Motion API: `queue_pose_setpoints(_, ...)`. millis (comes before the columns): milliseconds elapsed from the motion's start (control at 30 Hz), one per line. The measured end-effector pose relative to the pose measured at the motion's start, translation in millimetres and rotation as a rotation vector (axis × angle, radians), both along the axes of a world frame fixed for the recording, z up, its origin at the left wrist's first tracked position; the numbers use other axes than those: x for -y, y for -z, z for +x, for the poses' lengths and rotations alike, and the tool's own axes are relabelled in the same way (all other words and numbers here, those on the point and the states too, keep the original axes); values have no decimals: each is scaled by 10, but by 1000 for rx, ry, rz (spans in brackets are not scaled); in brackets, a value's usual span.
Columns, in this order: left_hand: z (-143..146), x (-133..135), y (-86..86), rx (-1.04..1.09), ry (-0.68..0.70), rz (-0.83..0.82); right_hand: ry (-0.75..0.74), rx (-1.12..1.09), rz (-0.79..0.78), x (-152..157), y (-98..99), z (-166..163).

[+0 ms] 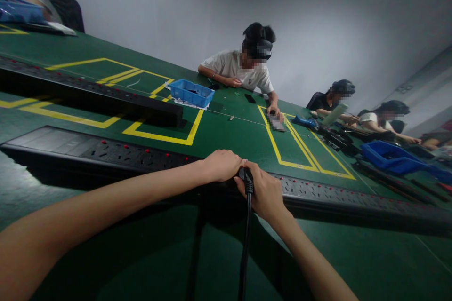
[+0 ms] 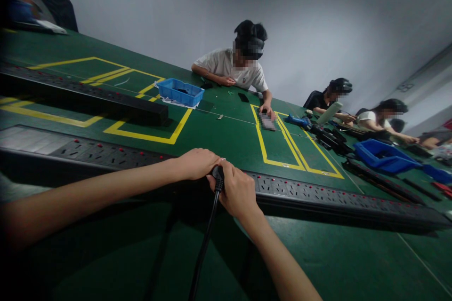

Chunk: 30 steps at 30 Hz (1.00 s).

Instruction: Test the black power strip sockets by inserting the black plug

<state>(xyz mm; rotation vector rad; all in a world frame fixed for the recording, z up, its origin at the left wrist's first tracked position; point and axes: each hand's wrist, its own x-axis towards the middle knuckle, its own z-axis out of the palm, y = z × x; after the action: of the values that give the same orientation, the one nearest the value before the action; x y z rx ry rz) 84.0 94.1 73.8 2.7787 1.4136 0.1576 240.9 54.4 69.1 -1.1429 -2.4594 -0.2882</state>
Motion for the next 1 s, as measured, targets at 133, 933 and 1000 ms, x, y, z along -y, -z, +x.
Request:
queue_pose_setpoints(133,1,6,-1,0,-6,-2,6,2,-4,-1,6,3)
queue_pose_setpoints(933,-19,6,10,-5,-14,9,1,4,-48,-3,8,-7)
queue_pose_setpoints(1000,-20,4,15,-2,-17,13,1,6,-48,-2,9,-6)
